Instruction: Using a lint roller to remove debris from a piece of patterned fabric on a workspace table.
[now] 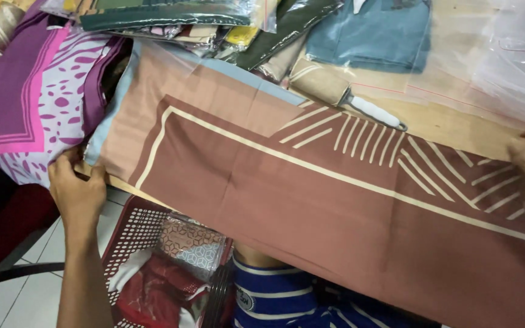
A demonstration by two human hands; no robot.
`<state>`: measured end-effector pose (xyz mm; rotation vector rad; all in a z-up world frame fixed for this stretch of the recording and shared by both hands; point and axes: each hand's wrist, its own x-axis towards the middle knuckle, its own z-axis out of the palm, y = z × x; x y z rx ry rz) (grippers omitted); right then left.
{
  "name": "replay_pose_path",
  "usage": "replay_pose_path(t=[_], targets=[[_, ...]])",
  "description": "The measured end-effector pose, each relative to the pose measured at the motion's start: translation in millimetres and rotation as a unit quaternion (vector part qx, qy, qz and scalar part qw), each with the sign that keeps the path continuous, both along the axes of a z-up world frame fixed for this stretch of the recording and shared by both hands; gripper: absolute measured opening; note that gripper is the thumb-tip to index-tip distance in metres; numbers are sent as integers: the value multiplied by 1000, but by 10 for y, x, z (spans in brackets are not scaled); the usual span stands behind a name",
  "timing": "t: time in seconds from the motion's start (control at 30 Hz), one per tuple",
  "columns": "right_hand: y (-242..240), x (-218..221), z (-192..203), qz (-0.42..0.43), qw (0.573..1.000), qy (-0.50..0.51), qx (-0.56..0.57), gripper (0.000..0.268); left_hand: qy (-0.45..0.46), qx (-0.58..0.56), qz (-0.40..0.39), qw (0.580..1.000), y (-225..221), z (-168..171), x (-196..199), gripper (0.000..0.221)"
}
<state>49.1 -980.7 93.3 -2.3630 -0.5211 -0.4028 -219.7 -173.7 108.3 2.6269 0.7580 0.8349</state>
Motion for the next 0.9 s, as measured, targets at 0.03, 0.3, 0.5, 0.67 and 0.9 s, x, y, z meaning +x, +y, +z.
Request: replay_pose_path(t=[0.03,0.3,0.5,0.67,0.9], targets=[[307,-101,259,17,999,-14,-23,25,-1,8,-6,1000,49,-36,11,44],[1837,-40,986,48,968,157,-190,54,22,37,33,999,89,-56,32,26],[1998,190,569,108,974,88,-181,48,-1,28,27,999,167,-50,-36,16],[1970,224,379,137,984,1,-109,36,77,93,80,989,-433,439,114,20],[1963,234,337,129,991,31,-37,28,14,126,-260,957,-1079,652,916,16]])
